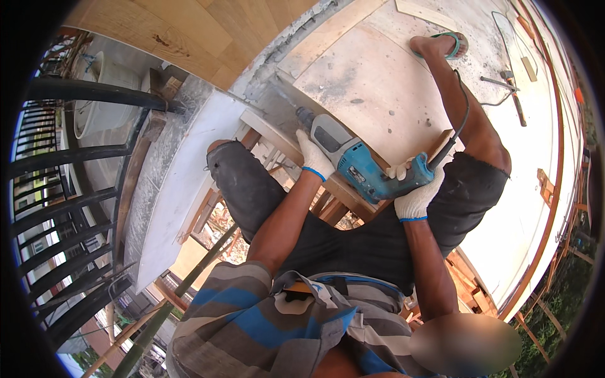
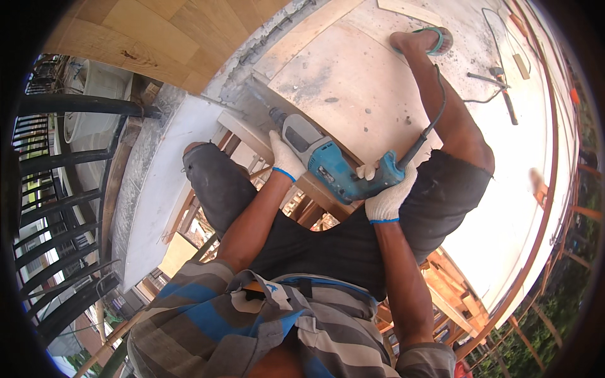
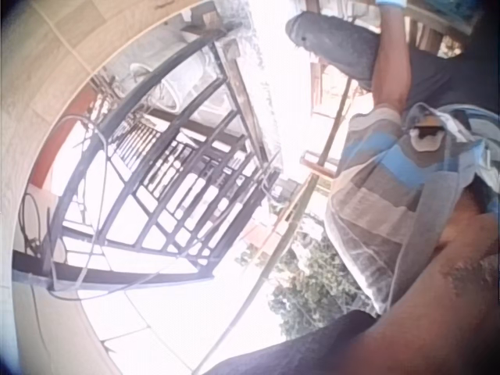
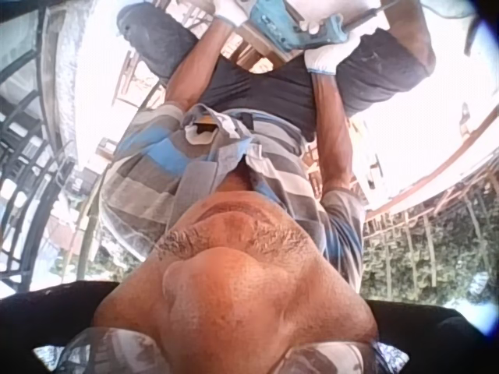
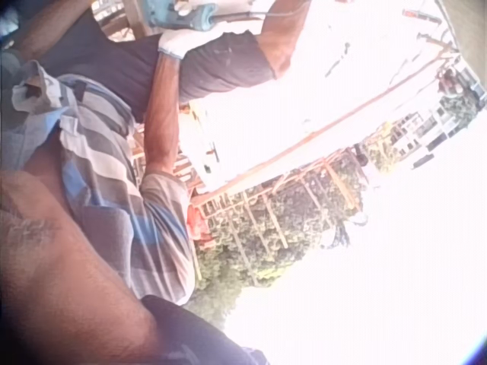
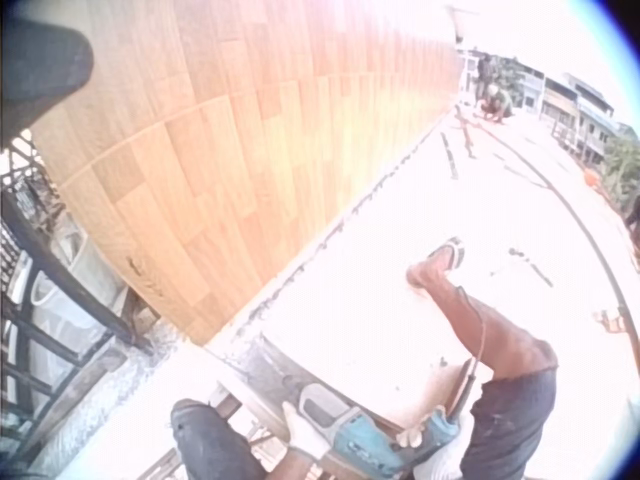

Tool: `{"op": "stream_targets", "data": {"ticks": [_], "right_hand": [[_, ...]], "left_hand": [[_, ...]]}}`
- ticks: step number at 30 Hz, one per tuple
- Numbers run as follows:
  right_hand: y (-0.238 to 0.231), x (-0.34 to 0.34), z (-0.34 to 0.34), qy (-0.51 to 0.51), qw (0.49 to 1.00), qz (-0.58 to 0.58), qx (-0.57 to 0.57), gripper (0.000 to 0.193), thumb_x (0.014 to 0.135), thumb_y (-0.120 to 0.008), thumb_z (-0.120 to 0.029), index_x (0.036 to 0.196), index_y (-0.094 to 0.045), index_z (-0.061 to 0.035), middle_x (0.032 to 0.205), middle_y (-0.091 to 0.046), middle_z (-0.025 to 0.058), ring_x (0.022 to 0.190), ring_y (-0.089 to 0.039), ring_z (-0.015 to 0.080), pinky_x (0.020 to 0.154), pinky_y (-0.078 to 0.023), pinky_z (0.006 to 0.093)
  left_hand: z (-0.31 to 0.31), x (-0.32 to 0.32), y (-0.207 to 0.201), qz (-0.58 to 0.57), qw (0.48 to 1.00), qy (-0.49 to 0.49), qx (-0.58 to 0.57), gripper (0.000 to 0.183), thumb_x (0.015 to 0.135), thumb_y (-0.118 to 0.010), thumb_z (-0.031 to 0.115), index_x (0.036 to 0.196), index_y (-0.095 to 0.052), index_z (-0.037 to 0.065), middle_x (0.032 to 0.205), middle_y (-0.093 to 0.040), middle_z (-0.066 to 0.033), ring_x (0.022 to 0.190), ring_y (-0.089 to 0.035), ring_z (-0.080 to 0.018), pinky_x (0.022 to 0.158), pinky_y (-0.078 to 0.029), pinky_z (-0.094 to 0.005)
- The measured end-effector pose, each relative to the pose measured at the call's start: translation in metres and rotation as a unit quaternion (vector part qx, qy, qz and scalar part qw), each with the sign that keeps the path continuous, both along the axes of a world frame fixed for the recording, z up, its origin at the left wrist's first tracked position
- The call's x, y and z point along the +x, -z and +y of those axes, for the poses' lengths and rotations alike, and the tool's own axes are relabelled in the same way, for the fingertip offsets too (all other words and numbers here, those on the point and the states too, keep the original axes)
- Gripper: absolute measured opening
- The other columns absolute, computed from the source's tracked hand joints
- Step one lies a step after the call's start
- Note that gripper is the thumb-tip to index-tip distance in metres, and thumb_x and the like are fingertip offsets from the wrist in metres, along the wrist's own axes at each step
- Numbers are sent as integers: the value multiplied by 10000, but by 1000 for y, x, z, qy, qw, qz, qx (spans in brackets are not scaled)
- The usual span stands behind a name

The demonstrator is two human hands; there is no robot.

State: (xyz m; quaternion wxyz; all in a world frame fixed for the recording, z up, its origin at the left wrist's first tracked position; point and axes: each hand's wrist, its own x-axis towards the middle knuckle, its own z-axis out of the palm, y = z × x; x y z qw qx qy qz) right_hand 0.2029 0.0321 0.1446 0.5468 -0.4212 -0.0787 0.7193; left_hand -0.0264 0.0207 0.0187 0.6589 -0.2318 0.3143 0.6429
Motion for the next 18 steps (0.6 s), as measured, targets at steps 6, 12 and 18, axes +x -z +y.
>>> {"op": "stream_targets", "data": {"ticks": [6,12,18], "right_hand": [[-1,2,-1,-2,1000,6,3,530,1092,-504,-605,1014,-636,-97,826,-565,74,645,-592,281,728,-501,498],[2,5,1,-9,1000,10,7,534,1092,-498,-604,1008,-637,-95,819,-572,80,647,-592,286,727,-503,502],[-1,2,2,-5,1000,2,1,514,1089,-507,-596,1013,-641,-105,813,-565,82,643,-594,294,723,-508,505]], "left_hand": [[0,0,-5,-5,1000,7,-5,1141,1019,-140,988,1685,-525,145,1672,-578,-203,1522,-571,-449,1248,-484,-664],[1,1,-7,5,1000,12,-6,1139,1020,-123,985,1678,-531,149,1664,-583,-202,1516,-577,-447,1241,-492,-659],[1,0,-9,9,1000,11,-2,1134,1024,-113,978,1681,-525,150,1662,-583,-201,1511,-582,-447,1240,-496,-659]]}}
